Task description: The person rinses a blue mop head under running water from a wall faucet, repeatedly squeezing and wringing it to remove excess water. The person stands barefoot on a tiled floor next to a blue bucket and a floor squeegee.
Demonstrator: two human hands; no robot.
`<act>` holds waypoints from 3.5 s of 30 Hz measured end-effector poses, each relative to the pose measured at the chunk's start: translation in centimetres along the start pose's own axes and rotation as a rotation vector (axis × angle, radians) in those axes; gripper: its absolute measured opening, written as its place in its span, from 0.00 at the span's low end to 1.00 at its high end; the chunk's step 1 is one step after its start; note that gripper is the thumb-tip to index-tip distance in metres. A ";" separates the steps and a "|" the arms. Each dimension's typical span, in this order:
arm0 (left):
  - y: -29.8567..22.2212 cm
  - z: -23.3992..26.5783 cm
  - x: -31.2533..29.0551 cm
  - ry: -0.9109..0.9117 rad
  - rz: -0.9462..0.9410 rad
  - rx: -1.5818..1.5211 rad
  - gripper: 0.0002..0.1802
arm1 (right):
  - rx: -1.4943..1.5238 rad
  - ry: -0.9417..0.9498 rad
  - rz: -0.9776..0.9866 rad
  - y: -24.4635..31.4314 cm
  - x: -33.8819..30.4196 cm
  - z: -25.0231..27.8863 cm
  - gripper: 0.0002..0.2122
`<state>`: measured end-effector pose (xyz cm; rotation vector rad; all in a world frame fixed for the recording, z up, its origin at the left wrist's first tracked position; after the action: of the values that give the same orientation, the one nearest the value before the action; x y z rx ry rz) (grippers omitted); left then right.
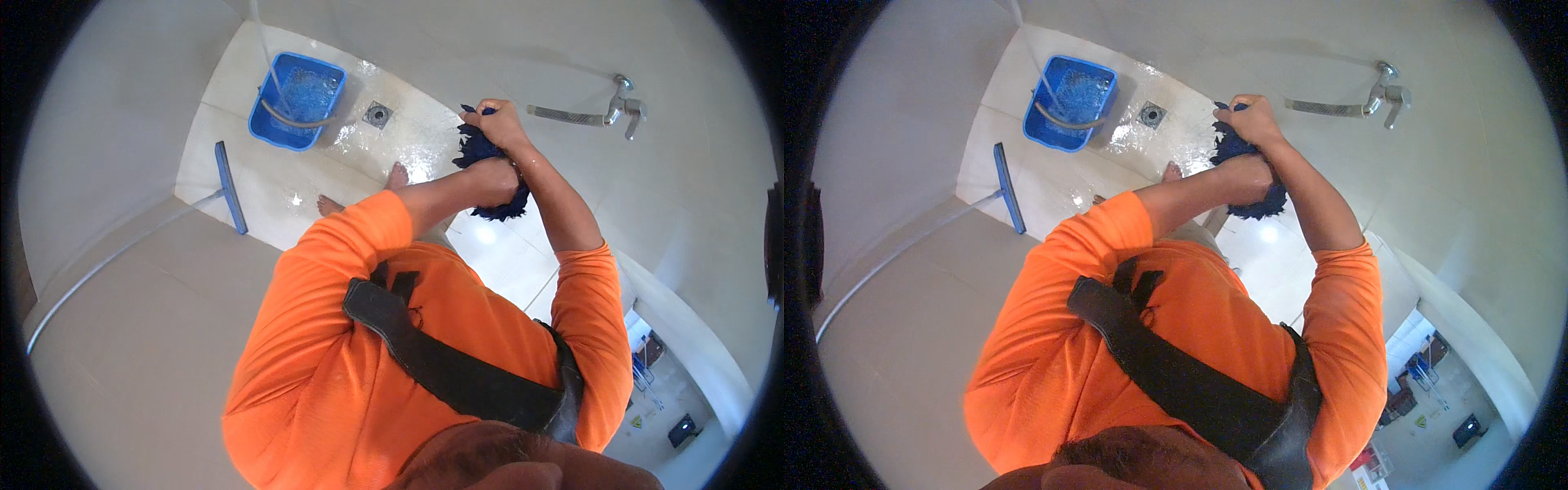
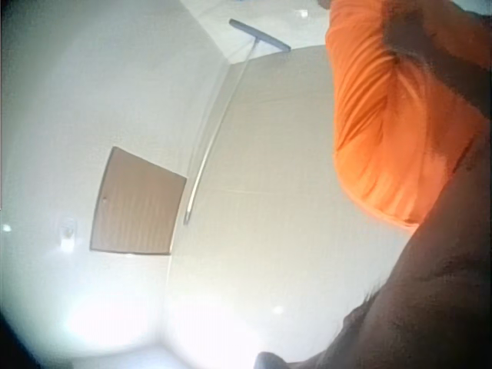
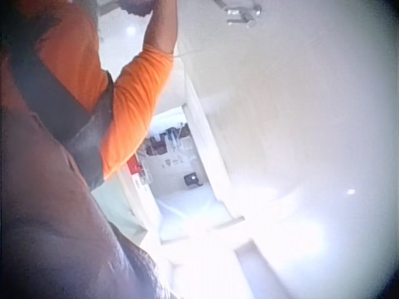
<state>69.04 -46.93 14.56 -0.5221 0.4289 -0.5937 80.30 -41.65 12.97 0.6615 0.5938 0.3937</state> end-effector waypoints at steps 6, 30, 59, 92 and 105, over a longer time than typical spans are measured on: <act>3.7 0.3 -10.4 -0.509 -0.105 -0.101 0.18 | 0.829 -0.034 -0.226 -1.5 -1.4 -4.2 0.15; 9.0 -9.0 -38.9 -0.560 0.432 -2.549 0.59 | 0.595 -0.063 0.563 27.0 -11.5 -16.5 0.04; 10.8 -2.2 -47.2 -0.902 0.161 -2.231 0.39 | 1.626 0.578 0.161 32.4 -6.7 -31.6 0.53; 8.5 4.2 -7.7 0.187 0.356 -1.788 0.25 | 1.581 0.323 0.721 5.7 -3.0 6.7 0.63; -0.6 4.3 -7.1 0.258 0.094 -2.444 0.23 | 1.660 0.208 0.746 9.9 -10.8 7.2 0.20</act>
<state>65.70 -41.49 19.97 -2.7088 1.3249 0.3203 75.03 -43.30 28.34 2.4963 0.7922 0.6194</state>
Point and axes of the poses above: each hand's wrist, its own x-axis towards the middle knuckle, its own z-axis out of the back of the hand, y = z × x, the point moved 8 cm from there along x, towards the middle knuckle, and after that the axes turned 7 degrees about z, right-handed, at the moved point
